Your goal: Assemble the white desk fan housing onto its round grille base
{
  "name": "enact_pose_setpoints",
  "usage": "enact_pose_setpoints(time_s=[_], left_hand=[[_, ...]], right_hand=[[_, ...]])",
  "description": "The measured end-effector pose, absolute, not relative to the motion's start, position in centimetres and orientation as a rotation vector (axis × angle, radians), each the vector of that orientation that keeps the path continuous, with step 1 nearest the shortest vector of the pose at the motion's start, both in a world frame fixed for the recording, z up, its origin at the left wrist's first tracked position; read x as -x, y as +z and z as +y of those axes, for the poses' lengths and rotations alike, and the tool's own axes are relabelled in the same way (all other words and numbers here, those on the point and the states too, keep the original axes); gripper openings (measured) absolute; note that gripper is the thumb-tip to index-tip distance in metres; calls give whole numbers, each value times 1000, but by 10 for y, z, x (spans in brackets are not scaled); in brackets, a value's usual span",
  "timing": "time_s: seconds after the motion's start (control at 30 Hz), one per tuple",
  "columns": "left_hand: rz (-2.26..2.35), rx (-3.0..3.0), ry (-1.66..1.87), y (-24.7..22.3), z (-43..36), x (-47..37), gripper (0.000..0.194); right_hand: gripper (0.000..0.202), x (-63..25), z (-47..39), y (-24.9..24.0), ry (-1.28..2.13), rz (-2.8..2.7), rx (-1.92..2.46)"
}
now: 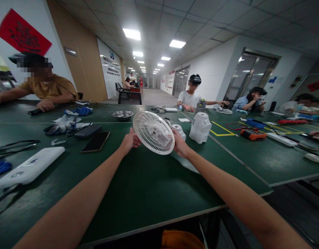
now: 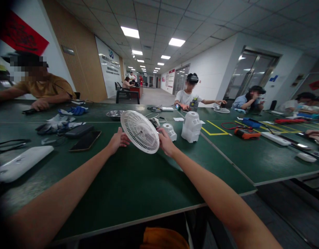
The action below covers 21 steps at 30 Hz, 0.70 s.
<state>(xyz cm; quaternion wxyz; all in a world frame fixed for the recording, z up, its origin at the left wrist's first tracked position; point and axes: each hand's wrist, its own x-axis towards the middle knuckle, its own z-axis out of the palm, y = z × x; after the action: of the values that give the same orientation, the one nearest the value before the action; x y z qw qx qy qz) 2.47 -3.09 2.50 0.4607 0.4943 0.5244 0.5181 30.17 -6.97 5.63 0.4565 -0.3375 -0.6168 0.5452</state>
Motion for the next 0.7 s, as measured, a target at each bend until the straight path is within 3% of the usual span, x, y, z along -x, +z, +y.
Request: enact_pose_setpoints(time_s=[0.27, 0.4, 0.53, 0.7], left_hand=[[1045, -908, 1240, 28, -33, -15, 73], [878, -878, 1069, 31, -36, -12, 45], [990, -901, 1052, 28, -32, -14, 23], [1181, -1011, 1064, 20, -23, -15, 35]], right_hand=[[43, -318, -73, 59, 704, -1959, 881], [55, -320, -81, 62, 572, -2148, 922], [58, -320, -85, 65, 530, -2212, 947], [46, -335, -75, 78, 284, -2097, 916]])
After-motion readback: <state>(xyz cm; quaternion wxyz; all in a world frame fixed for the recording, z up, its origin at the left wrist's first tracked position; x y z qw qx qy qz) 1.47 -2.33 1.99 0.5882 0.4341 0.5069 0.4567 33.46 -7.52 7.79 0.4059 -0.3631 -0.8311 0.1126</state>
